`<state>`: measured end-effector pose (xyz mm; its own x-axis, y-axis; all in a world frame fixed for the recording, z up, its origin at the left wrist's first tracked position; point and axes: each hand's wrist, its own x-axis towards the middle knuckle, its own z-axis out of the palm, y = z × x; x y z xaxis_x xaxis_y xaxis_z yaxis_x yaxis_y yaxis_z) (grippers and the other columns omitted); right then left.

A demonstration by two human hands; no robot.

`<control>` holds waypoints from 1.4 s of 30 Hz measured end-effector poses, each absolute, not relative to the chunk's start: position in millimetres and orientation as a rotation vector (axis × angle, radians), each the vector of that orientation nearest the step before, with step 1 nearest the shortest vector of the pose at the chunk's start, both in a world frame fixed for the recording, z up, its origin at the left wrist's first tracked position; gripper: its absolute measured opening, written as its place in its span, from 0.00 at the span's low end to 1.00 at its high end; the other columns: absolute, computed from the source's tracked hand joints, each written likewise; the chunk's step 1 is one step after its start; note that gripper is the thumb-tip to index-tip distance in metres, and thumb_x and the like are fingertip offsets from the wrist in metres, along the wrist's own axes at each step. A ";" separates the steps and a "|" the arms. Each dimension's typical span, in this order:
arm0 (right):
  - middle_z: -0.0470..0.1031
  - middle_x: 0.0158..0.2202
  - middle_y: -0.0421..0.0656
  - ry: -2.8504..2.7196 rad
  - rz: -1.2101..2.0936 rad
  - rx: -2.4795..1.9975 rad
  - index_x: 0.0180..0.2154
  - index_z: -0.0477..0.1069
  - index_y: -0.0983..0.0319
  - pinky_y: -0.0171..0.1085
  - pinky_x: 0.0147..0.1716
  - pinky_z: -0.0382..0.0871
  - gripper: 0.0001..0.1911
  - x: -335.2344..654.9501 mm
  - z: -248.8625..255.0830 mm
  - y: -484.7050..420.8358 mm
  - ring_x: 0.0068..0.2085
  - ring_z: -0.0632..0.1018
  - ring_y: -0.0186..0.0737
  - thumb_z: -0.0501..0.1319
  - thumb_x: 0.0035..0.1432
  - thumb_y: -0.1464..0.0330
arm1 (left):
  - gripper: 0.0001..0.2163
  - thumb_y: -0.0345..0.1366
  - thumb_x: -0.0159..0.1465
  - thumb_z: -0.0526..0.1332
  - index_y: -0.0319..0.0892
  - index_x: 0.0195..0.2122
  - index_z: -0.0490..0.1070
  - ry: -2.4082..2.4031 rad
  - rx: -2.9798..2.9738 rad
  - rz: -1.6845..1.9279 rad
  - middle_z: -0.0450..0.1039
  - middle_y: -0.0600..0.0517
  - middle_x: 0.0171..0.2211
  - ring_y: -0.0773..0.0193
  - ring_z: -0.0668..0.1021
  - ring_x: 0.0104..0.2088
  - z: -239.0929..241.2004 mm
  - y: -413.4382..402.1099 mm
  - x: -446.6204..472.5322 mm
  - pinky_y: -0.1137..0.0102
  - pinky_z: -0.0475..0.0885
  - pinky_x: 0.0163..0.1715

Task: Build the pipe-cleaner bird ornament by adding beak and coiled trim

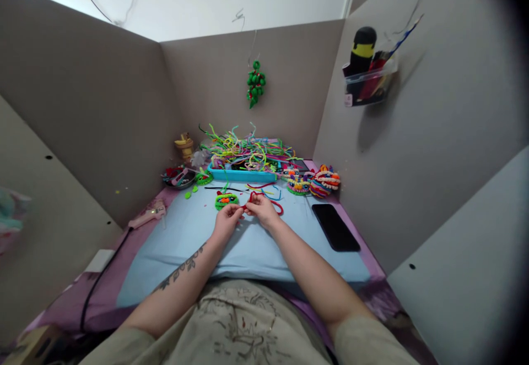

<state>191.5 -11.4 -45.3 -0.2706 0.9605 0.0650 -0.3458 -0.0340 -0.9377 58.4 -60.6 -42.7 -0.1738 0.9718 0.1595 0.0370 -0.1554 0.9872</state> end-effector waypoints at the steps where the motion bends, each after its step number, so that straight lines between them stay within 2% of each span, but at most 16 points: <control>1: 0.73 0.20 0.36 -1.133 1.544 -0.780 0.28 0.66 0.62 0.32 0.24 0.69 0.17 191.8 -45.3 -11.2 0.23 0.76 0.34 0.70 0.37 0.65 | 0.15 0.45 0.50 0.67 0.38 0.31 0.71 1.278 1.251 1.445 0.76 0.51 0.23 0.64 0.78 0.23 -42.3 -60.9 58.8 0.76 0.65 0.19; 11: 0.71 0.20 0.34 -1.074 1.492 -0.767 0.29 0.64 0.60 0.31 0.23 0.68 0.17 196.0 -41.7 -7.2 0.22 0.75 0.33 0.69 0.38 0.65 | 0.20 0.43 0.48 0.69 0.38 0.39 0.72 1.299 1.248 1.487 0.77 0.49 0.30 0.63 0.79 0.29 -43.8 -59.7 59.4 0.73 0.70 0.24; 16: 0.71 0.21 0.34 -1.068 1.489 -0.780 0.30 0.65 0.61 0.30 0.22 0.68 0.17 197.8 -40.0 -6.6 0.21 0.74 0.31 0.69 0.37 0.65 | 0.17 0.47 0.52 0.65 0.38 0.35 0.73 1.348 1.277 1.497 0.74 0.51 0.24 0.64 0.76 0.26 -43.8 -60.6 56.8 0.75 0.68 0.21; 21: 0.72 0.20 0.34 -1.107 1.512 -0.786 0.30 0.66 0.61 0.31 0.22 0.69 0.17 195.6 -39.9 -9.7 0.20 0.75 0.32 0.69 0.36 0.66 | 0.12 0.44 0.53 0.63 0.39 0.27 0.72 1.376 1.339 1.476 0.70 0.56 0.20 0.70 0.69 0.18 -43.1 -62.6 57.0 0.76 0.63 0.17; 24: 0.71 0.19 0.34 -1.124 1.516 -0.793 0.30 0.66 0.61 0.32 0.22 0.69 0.16 195.7 -39.7 -10.6 0.20 0.75 0.33 0.68 0.37 0.66 | 0.11 0.43 0.54 0.62 0.40 0.25 0.71 1.380 1.366 1.461 0.69 0.57 0.18 0.71 0.67 0.17 -42.1 -63.4 58.0 0.77 0.61 0.17; 31: 0.72 0.19 0.35 -1.176 1.508 -0.793 0.30 0.66 0.61 0.32 0.22 0.69 0.15 194.8 -41.9 -9.6 0.21 0.75 0.34 0.67 0.38 0.67 | 0.14 0.45 0.54 0.62 0.40 0.35 0.74 1.372 1.392 1.452 0.75 0.51 0.26 0.63 0.77 0.26 -40.3 -65.0 60.7 0.75 0.66 0.19; 35: 0.71 0.19 0.34 -1.213 1.504 -0.779 0.30 0.66 0.61 0.32 0.23 0.69 0.14 192.9 -44.1 -8.7 0.21 0.75 0.34 0.67 0.39 0.67 | 0.13 0.44 0.53 0.64 0.39 0.34 0.75 1.373 1.409 1.462 0.77 0.50 0.26 0.62 0.78 0.27 -40.7 -64.7 60.1 0.72 0.70 0.24; 39: 0.71 0.19 0.34 -1.217 1.491 -0.779 0.30 0.65 0.61 0.32 0.23 0.68 0.14 193.4 -43.0 -9.0 0.21 0.75 0.33 0.66 0.39 0.67 | 0.14 0.41 0.51 0.66 0.40 0.37 0.74 1.371 1.408 1.518 0.78 0.49 0.31 0.62 0.78 0.31 -41.8 -64.0 60.2 0.70 0.72 0.30; 42: 0.71 0.19 0.34 -1.212 1.487 -0.787 0.29 0.65 0.61 0.32 0.22 0.68 0.14 193.7 -40.9 -10.0 0.21 0.75 0.34 0.66 0.38 0.67 | 0.11 0.40 0.51 0.66 0.41 0.34 0.75 1.368 1.421 1.539 0.78 0.49 0.31 0.62 0.78 0.31 -41.5 -65.6 60.9 0.70 0.73 0.33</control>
